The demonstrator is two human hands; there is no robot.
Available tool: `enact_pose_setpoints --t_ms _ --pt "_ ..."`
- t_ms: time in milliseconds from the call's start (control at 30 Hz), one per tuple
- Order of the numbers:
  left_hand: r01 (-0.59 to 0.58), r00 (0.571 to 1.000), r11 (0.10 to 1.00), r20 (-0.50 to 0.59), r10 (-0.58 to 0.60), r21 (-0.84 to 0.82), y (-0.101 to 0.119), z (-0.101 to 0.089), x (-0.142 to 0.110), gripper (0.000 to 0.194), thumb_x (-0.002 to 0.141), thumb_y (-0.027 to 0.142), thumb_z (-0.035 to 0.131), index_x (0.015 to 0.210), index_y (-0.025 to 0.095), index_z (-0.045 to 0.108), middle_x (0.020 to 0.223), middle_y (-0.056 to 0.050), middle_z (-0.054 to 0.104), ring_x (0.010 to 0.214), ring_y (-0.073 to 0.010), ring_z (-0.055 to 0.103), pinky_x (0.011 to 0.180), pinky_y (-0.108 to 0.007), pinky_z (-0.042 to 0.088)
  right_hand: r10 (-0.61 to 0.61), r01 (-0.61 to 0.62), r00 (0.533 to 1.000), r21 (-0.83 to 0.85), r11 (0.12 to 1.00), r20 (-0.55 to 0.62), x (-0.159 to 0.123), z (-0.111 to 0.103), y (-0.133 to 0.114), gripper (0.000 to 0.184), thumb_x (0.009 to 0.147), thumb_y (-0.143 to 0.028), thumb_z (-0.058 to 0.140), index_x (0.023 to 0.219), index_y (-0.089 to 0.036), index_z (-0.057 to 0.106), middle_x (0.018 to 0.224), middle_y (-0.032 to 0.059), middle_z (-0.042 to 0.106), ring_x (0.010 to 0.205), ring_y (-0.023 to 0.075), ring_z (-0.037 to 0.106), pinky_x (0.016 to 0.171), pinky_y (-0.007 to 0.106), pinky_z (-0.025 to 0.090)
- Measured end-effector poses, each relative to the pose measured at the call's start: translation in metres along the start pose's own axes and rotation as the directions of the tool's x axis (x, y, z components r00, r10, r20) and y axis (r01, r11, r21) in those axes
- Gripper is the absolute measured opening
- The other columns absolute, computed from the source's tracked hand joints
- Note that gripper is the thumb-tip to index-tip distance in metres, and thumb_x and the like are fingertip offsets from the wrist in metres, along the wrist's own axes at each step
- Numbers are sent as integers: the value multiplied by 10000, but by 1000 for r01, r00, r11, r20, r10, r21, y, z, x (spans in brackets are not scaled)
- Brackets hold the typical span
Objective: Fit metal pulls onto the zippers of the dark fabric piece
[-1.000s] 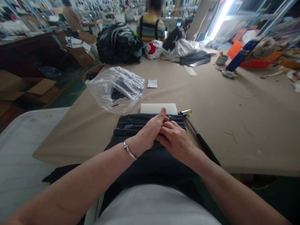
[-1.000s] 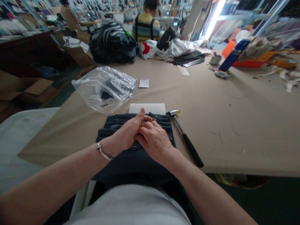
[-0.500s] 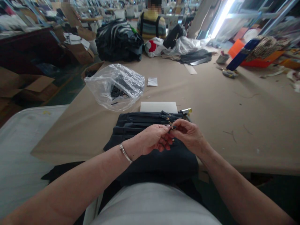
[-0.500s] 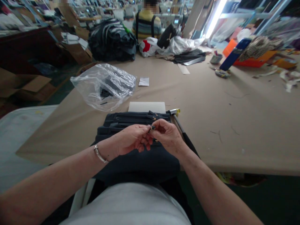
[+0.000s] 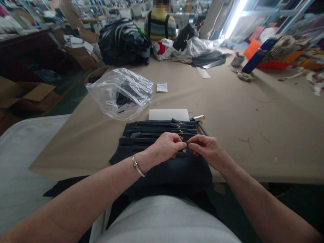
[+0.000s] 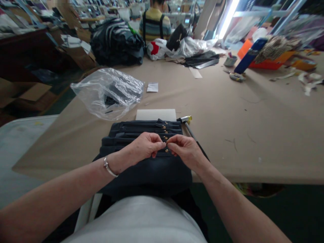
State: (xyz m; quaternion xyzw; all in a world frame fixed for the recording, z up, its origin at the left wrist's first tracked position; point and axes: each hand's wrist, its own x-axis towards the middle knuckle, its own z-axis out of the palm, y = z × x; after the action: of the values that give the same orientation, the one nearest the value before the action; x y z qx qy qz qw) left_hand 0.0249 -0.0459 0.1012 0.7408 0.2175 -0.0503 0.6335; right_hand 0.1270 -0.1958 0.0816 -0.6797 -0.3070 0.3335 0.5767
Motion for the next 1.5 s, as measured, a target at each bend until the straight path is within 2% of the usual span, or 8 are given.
enact_pose_setpoints --t_ms 100,300,433,600,767,1100,1333,1500 --pt "-53 999 983 3 53 176 -1 0 3 189 754 298 559 635 152 577 470 45 497 437 -81 451 433 -188 322 -5 13 999 -193 981 39 -2 -2 0 233 773 -366 652 854 -149 679 643 -6 604 544 101 508 498 201 405" --pt "-130 991 953 55 119 275 3 0 1 194 759 228 501 599 144 573 508 41 510 490 -81 447 482 -199 304 -50 64 997 -239 969 66 -5 3 2 210 814 -362 605 843 -159 652 669 -16 601 551 100 520 499 196 395" --pt "-174 984 904 40 173 391 5 -1 -1 200 765 206 527 579 140 560 524 41 505 502 -76 424 494 -203 288 -90 114 993 -451 885 75 -4 2 3 191 801 -208 498 836 -175 683 617 -27 592 530 97 508 504 198 365" --pt "-185 980 819 37 196 543 -1 -3 4 203 777 201 528 605 135 615 542 15 552 532 -99 457 517 -222 294 -129 167 986 -584 795 106 -1 -3 11 189 813 -209 508 830 -183 694 697 -11 639 598 110 540 585 214 396" --pt "-184 978 790 27 208 584 -8 -3 8 221 772 199 503 591 134 613 535 1 561 523 -105 462 515 -230 292 -172 205 978 -642 739 115 0 -4 20 169 812 -166 507 828 -180 675 800 6 663 693 129 575 637 225 409" --pt "-181 974 760 6 226 624 -13 -5 8 228 766 212 474 586 151 599 549 -7 574 514 -109 472 506 -233 306 -102 138 990 -713 688 94 4 1 20 120 767 -75 581 753 -183 631 694 -34 612 627 107 533 579 210 339" --pt "-88 981 555 -25 192 827 -9 -11 -4 241 802 281 475 620 181 597 632 -39 632 591 -176 572 564 -276 397 -132 183 983 -703 687 127 2 -1 17 118 810 -95 569 752 -193 598 699 -44 598 642 107 532 592 212 341" --pt "-9 956 360 -97 276 933 8 -14 -10 254 883 331 437 793 194 631 761 -55 672 691 -236 632 645 -352 485 -216 117 976 -802 586 -15 -1 -38 14 96 884 -175 511 868 -190 604 835 8 613 732 148 553 668 251 392"
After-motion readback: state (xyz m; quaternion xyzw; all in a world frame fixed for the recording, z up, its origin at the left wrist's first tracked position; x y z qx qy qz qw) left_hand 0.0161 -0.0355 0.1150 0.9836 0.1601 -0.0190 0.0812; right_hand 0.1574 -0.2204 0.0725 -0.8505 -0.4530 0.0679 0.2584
